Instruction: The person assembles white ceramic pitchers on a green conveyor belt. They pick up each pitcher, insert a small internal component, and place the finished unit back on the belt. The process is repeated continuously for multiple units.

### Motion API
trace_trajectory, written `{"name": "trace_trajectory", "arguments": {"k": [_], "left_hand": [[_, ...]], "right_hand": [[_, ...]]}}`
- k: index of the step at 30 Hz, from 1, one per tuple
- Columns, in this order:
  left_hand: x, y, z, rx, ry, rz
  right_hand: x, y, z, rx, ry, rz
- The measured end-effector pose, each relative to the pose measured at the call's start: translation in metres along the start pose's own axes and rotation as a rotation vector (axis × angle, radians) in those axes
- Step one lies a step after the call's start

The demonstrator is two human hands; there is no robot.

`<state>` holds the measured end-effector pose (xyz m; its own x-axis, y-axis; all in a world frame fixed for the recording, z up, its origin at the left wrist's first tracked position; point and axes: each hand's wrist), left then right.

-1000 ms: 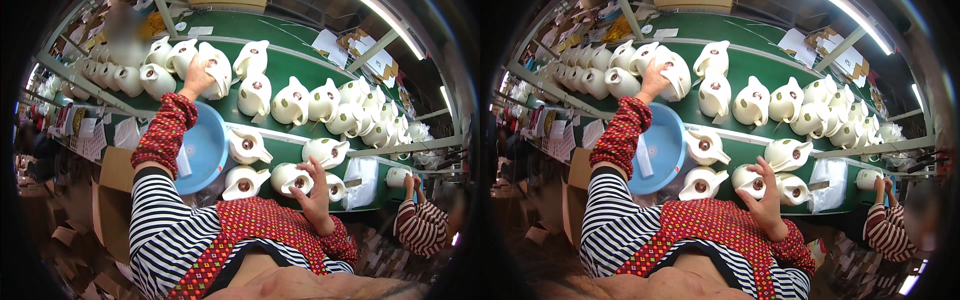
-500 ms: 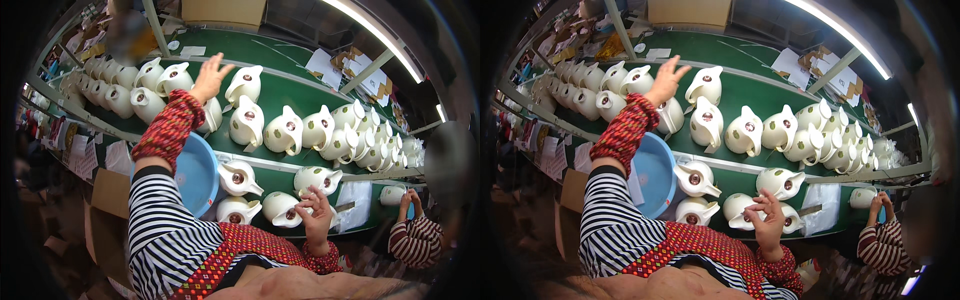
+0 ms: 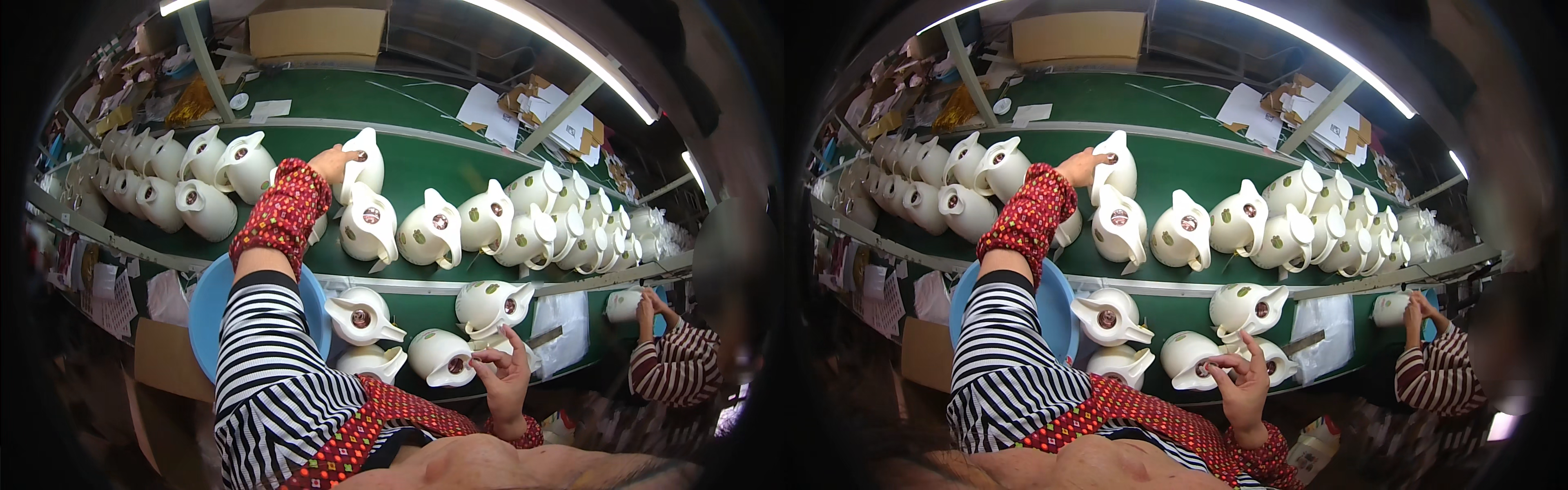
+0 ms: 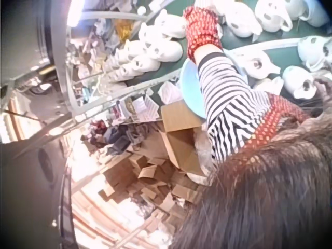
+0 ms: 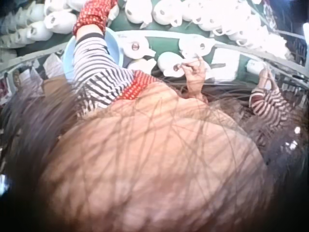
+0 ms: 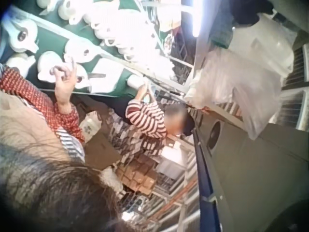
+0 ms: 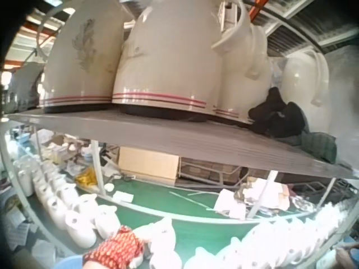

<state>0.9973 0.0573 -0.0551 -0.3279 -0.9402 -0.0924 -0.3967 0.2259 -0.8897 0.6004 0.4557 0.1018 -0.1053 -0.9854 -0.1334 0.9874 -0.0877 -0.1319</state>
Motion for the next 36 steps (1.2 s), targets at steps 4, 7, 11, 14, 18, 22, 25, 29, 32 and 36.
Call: {"name": "trace_trajectory", "arguments": {"k": [4,7,11,14,18,22,25,29,32,36], "left_hand": [[-0.005,0.021,0.001,-0.024,-0.06,-0.198],[-0.032,0.011,0.014,-0.033,-0.066,-0.528],[-0.068,-0.05,-0.012,-0.109,0.221,-0.906],[-0.126,-0.098,-0.045,-0.301,0.218,-0.935],[-0.198,-0.1,-0.07,-0.886,0.158,-0.539],[-0.238,-0.025,-0.1,-1.294,-0.149,-0.174],[-0.271,0.021,-0.148,-1.429,-0.085,0.124],[-0.302,0.067,-0.17,-1.513,-0.149,0.332],[-0.313,0.089,-0.161,-1.746,-0.057,0.286],[-0.331,0.05,-0.195,-2.206,-0.166,0.173]], "right_hand": [[-0.002,0.003,0.004,-0.102,-0.179,-0.019],[0.002,-0.002,0.008,-0.16,-0.229,0.008],[0.015,-0.007,0.023,-0.152,-0.323,0.004],[0.026,0.002,0.043,-0.112,-0.323,0.055],[0.026,0.012,0.056,-0.045,-0.45,0.194],[0.005,0.024,0.064,-0.078,-0.425,0.364],[-0.019,0.031,0.067,-0.097,-0.355,0.488],[-0.039,0.03,0.063,-0.166,-0.31,0.687],[-0.045,0.028,0.06,-0.126,-0.228,0.688],[-0.051,0.036,0.076,0.032,-0.165,0.693]]}}
Point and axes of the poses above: each hand's wrist, its own x-axis towards the middle knuckle, its own y-axis out of the palm, z = x × y
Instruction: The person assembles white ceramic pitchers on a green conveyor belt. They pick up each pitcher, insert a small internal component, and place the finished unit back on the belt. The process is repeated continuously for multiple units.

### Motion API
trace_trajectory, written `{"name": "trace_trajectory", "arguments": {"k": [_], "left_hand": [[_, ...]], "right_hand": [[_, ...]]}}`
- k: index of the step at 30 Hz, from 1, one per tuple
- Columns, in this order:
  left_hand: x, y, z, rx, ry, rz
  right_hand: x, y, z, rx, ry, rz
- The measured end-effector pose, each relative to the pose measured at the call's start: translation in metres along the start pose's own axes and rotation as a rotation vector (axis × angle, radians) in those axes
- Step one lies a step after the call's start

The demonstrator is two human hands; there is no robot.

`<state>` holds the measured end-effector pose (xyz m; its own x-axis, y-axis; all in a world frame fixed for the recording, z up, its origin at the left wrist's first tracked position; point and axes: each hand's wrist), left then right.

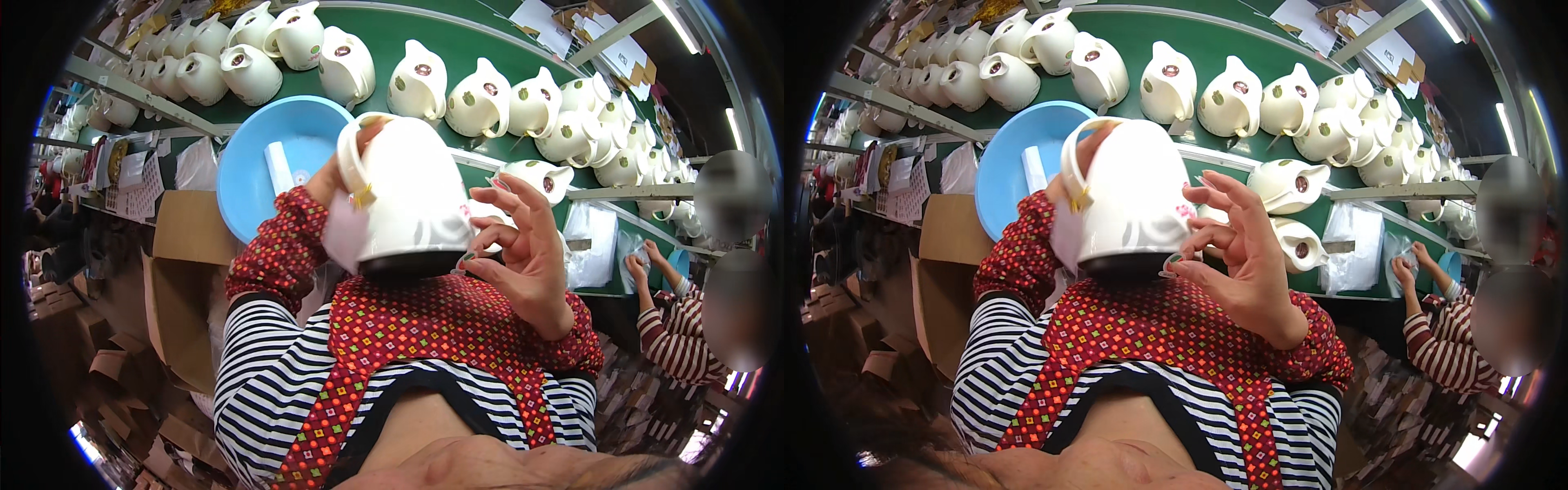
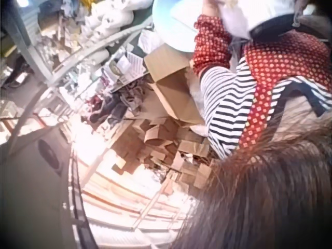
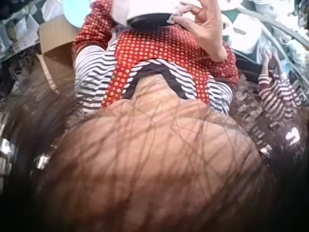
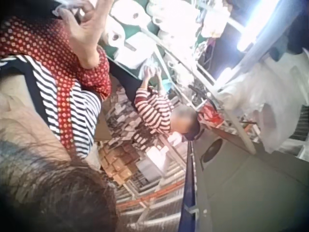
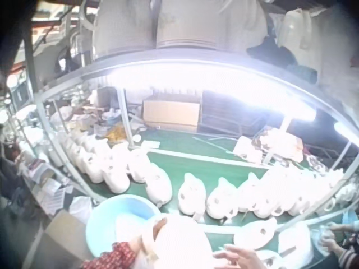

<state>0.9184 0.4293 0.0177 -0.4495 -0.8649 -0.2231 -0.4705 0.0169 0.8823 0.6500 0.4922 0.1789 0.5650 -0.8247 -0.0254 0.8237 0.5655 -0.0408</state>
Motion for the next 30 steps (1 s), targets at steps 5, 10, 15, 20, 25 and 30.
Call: {"name": "trace_trajectory", "arguments": {"k": [5,10,15,20,25,30], "left_hand": [[0.041,-0.015,-0.004,0.474,0.035,0.222],[0.044,-0.017,0.009,0.678,-0.046,0.096],[0.036,-0.013,0.008,0.644,-0.092,0.055],[0.032,-0.014,0.011,0.663,-0.114,-0.026],[0.029,-0.021,0.011,0.672,-0.131,-0.062],[0.027,-0.026,0.013,0.657,-0.119,-0.052]], "right_hand": [[0.003,0.006,0.0,-0.102,-0.062,0.01],[-0.003,0.005,-0.007,-0.222,-0.041,0.009],[-0.005,0.01,-0.022,-0.352,-0.072,0.028],[-0.005,0.016,-0.039,-0.438,-0.115,0.064],[-0.006,0.023,-0.042,-0.465,-0.126,0.095],[-0.005,0.03,-0.046,-0.532,-0.234,0.117]]}}
Point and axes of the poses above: each hand's wrist, its own x-axis towards the middle knuckle, its own y-axis out of the palm, z = x × y
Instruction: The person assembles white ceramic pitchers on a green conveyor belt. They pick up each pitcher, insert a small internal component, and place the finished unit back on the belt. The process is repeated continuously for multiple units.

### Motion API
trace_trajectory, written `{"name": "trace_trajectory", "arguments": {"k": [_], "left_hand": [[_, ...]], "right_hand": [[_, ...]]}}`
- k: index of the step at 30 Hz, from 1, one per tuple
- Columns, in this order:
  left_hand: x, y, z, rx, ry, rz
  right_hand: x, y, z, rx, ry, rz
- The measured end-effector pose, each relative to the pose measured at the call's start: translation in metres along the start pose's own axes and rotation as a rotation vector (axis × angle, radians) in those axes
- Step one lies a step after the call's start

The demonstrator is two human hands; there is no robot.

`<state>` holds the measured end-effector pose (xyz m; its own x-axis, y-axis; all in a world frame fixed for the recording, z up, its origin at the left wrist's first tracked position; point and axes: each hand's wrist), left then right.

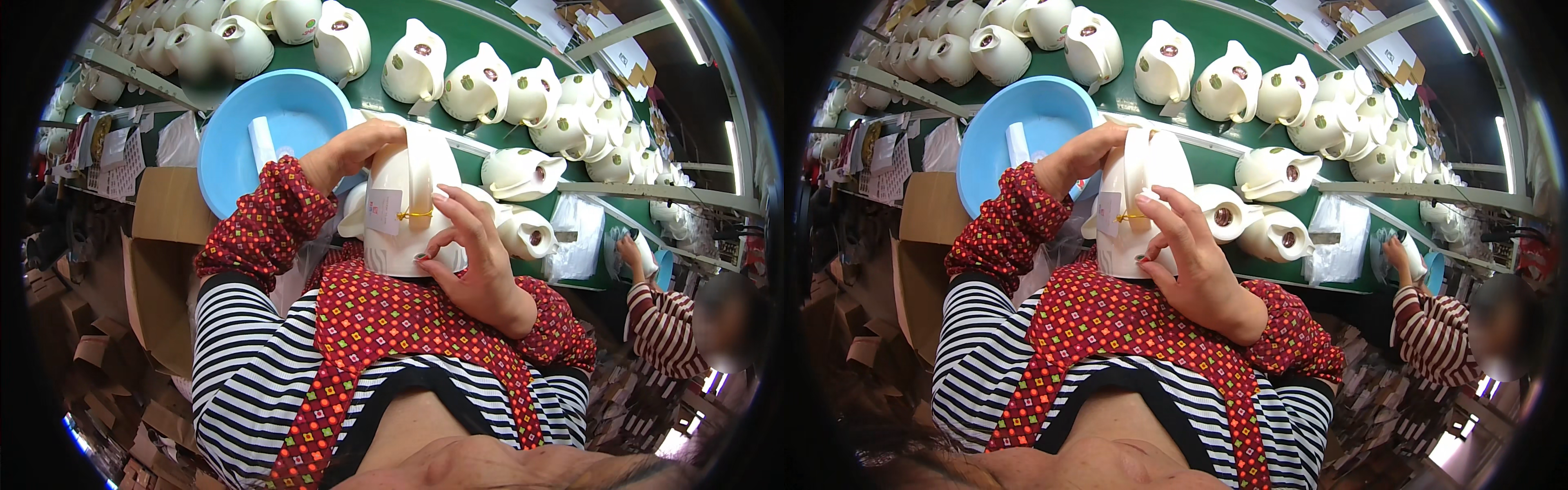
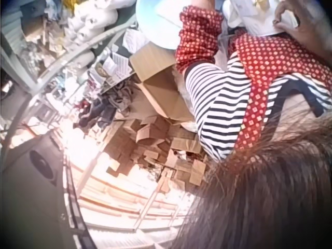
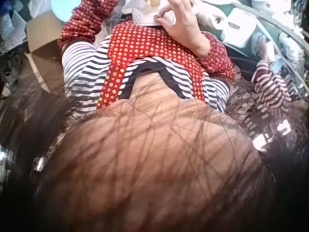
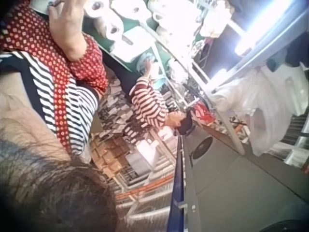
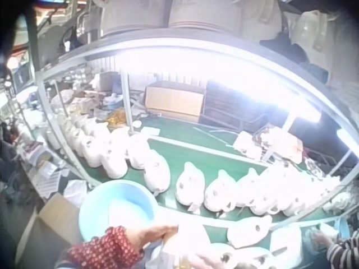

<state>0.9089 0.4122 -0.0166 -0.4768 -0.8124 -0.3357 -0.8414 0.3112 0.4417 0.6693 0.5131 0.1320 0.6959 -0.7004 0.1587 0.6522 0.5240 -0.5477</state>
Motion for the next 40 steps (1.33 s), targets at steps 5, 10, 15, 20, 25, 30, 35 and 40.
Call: {"name": "trace_trajectory", "arguments": {"k": [5,10,15,20,25,30,35,40], "left_hand": [[-0.007,0.008,-0.006,0.005,-0.009,-0.031],[-0.011,0.008,-0.005,0.016,0.023,-0.027],[-0.013,0.006,-0.004,0.036,-0.007,-0.057],[-0.016,0.009,-0.007,0.044,-0.018,-0.069],[-0.018,0.008,-0.004,0.018,0.02,-0.085],[-0.017,0.0,-0.001,0.072,0.012,-0.014],[-0.022,-0.007,-0.035,0.169,0.163,-0.107],[-0.011,-0.054,-0.121,0.192,0.587,-0.224]], "right_hand": [[-0.002,0.0,-0.003,-0.054,-0.027,0.024],[-0.005,0.003,-0.01,-0.092,-0.074,0.024],[-0.007,0.004,-0.01,-0.099,-0.055,0.015],[-0.012,0.007,-0.014,-0.138,-0.003,0.004],[-0.001,0.004,-0.022,-0.259,0.045,-0.103],[0.007,0.009,-0.048,-0.274,0.098,-0.225],[0.004,-0.003,-0.037,-0.24,0.133,0.002],[-0.013,-0.038,-0.06,-0.021,0.16,-0.169]]}}
Point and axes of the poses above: each hand's wrist, its own x-axis towards the middle knuckle, its own y-axis out of the palm, z = x × y
